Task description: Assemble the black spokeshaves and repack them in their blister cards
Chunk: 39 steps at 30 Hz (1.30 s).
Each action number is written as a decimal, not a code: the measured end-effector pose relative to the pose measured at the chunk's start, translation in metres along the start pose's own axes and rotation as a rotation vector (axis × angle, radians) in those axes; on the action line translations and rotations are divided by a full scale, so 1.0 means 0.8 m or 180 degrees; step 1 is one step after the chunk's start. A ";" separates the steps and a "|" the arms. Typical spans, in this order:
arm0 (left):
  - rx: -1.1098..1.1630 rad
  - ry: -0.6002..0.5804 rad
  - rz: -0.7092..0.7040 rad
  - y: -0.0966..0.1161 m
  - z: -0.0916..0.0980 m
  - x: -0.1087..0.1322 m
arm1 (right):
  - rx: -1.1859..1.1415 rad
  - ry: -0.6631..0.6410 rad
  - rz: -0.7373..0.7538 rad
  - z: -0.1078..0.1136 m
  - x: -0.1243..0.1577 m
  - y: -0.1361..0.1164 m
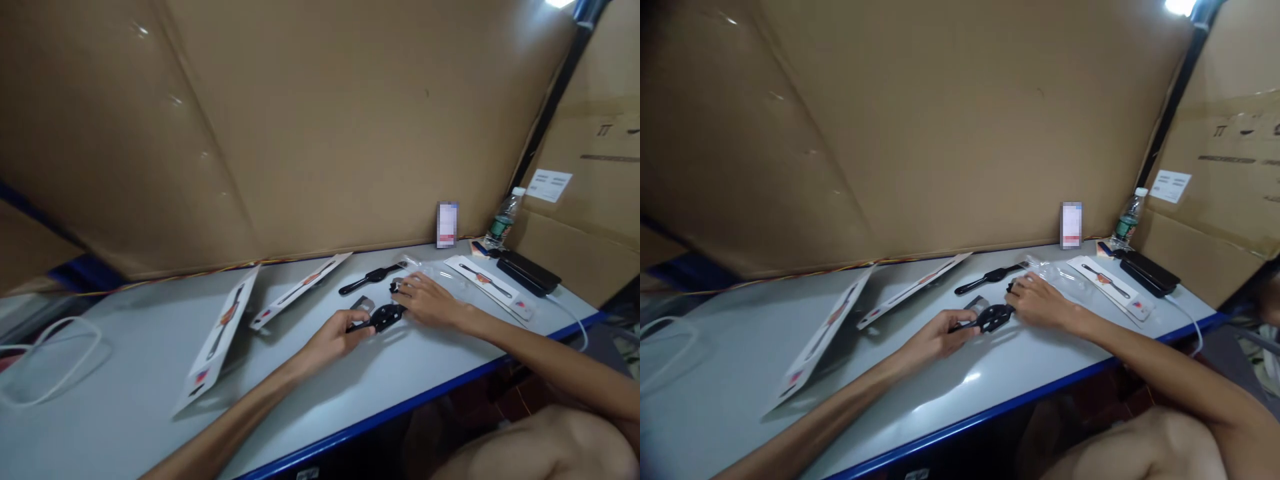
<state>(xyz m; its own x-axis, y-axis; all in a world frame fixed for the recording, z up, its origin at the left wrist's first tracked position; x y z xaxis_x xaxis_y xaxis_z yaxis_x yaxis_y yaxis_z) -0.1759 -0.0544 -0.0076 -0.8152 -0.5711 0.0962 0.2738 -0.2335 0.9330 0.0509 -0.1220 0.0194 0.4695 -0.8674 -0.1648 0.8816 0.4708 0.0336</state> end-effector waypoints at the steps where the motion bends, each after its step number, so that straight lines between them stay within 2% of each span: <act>1: 0.0034 -0.0125 0.0007 0.002 -0.001 0.001 | -0.0191 -0.0352 -0.0047 0.006 0.001 0.000; 3: 0.0038 -0.0251 -0.0003 0.004 -0.001 0.003 | -0.0677 -0.0740 -0.0205 0.015 0.005 -0.005; 8: 0.0108 -0.0259 0.0069 0.007 0.006 0.003 | -0.1558 -0.0708 -0.0380 0.033 0.006 -0.016; 9: 0.0241 -0.0137 0.0132 0.007 0.009 0.002 | -0.1706 -0.0731 -0.0427 0.036 0.005 -0.013; 11: 0.0612 0.0353 0.0217 0.006 0.015 -0.001 | -0.1931 -0.0724 -0.0631 0.043 0.005 0.001; 13: 0.0897 0.0926 0.0200 0.003 0.020 -0.005 | -0.2032 -0.0531 -0.1009 0.049 0.006 0.023; 15: 0.0965 0.1236 0.0154 -0.003 0.021 -0.010 | -0.1992 -0.0158 -0.1453 0.053 0.009 0.047; 17: 0.0934 0.1278 0.0139 -0.008 0.017 -0.013 | -0.1791 0.0220 -0.1759 0.053 0.010 0.068; 19: 0.0888 0.1209 0.0127 -0.010 0.010 -0.013 | -0.1568 0.0419 -0.1869 0.049 0.006 0.082; 22: 0.0615 0.1176 0.0069 -0.007 0.002 -0.010 | -0.1421 0.0475 -0.1796 0.036 -0.010 0.089; 26: 0.0120 0.1383 -0.0019 -0.005 0.002 -0.002 | -0.1311 0.0330 -0.1533 0.020 -0.044 0.087; 29: -0.0197 0.1501 -0.0067 -0.007 0.005 0.002 | -0.1066 0.0184 -0.1333 0.015 -0.070 0.091; 33: -0.0811 0.1409 -0.0148 -0.006 0.007 0.009 | -0.0891 -0.0020 -0.1084 0.014 -0.104 0.108; 36: -0.1351 0.1454 -0.0339 -0.005 0.009 0.017 | -0.0963 -0.0210 -0.0902 0.012 -0.128 0.120; 39: -0.1796 0.1471 -0.0766 -0.008 0.011 0.023 | -0.1063 -0.0438 -0.0719 0.007 -0.149 0.129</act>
<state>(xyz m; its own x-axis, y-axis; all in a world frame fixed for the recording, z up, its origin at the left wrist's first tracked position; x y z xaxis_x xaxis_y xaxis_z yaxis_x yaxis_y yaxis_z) -0.1971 -0.0563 -0.0087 -0.6231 -0.6956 -0.3577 0.4358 -0.6885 0.5797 0.0862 0.0286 0.0480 0.2884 -0.9575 0.0025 0.9096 0.2732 -0.3131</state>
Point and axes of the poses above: each hand's wrist, its own x-axis away from the middle knuckle, its own z-axis out of the back of the hand, y = z × x, the point moved 1 cm from there along -x, towards the middle knuckle, and after that the axes turned 8 degrees about -x, right-handed, at the moved point
